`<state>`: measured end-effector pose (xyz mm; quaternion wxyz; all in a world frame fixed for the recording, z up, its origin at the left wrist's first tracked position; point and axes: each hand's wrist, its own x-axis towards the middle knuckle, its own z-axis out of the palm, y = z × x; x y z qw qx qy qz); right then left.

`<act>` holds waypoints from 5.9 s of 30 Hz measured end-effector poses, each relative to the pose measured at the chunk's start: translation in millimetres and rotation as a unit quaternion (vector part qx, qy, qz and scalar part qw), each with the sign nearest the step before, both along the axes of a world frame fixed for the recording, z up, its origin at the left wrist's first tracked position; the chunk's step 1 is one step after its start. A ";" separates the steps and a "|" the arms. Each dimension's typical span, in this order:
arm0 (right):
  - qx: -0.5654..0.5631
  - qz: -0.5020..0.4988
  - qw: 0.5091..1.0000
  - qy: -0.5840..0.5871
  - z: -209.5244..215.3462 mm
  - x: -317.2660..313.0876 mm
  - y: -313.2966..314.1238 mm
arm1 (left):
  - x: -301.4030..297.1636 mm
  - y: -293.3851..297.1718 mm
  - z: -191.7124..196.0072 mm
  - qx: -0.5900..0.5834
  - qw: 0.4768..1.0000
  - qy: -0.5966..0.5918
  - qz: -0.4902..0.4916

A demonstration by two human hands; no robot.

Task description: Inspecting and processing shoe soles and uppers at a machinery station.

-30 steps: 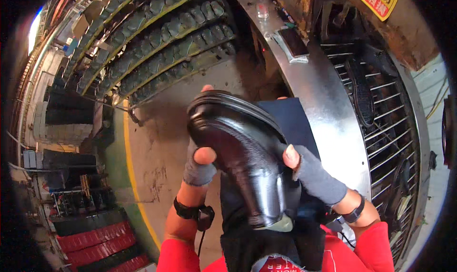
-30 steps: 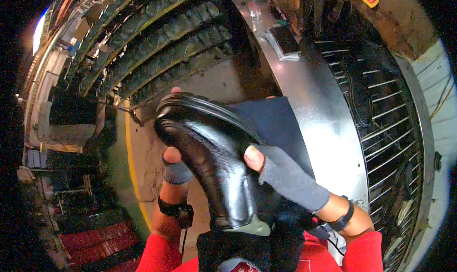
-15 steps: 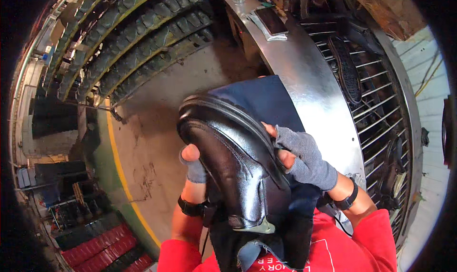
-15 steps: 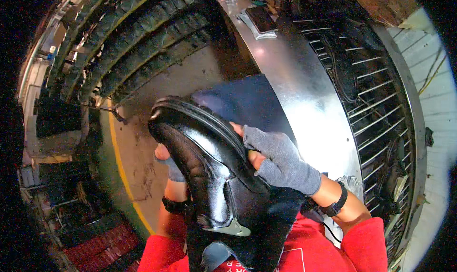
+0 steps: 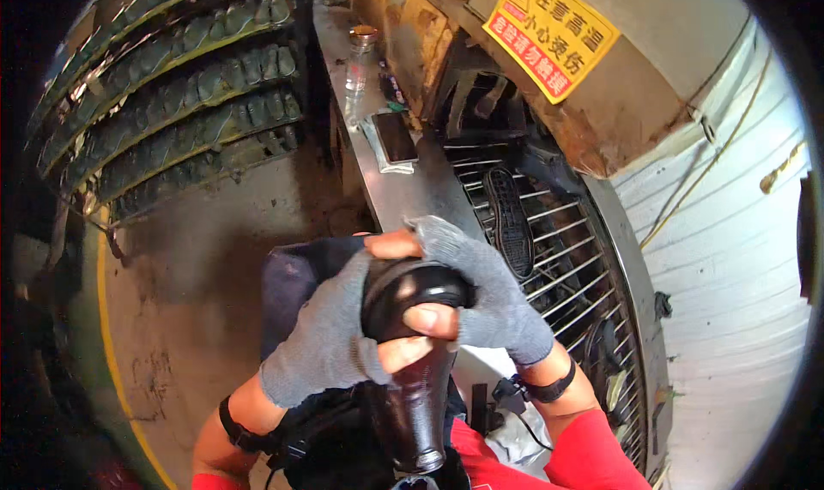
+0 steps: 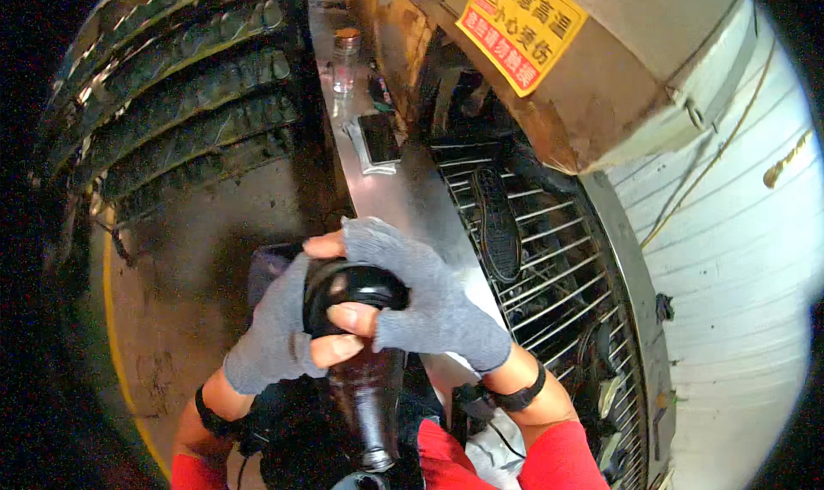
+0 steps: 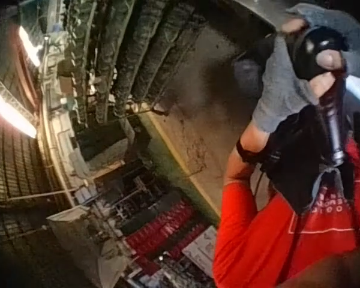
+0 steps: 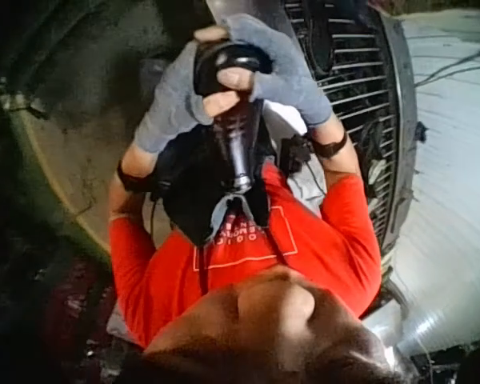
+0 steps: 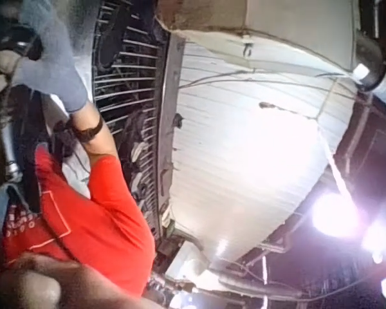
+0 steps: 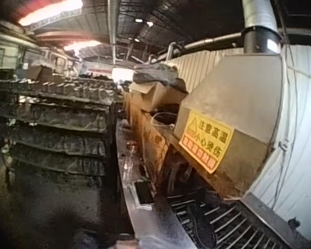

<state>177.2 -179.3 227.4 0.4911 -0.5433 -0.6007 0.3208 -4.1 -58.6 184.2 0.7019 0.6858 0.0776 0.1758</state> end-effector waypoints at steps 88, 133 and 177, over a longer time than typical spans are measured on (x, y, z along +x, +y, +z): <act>-0.250 -0.160 0.879 0.374 -118.6 -25.9 44.4 | -28.2 39.4 -86.4 0.120 0.951 0.157 0.240; -0.244 -0.457 0.820 0.242 -81.4 74.3 -228.2 | 3.1 26.2 -29.5 0.513 0.856 0.033 -0.050; -0.219 -0.412 0.747 -0.473 -179.2 147.2 -227.4 | -49.1 9.1 -152.4 0.243 0.954 0.174 0.008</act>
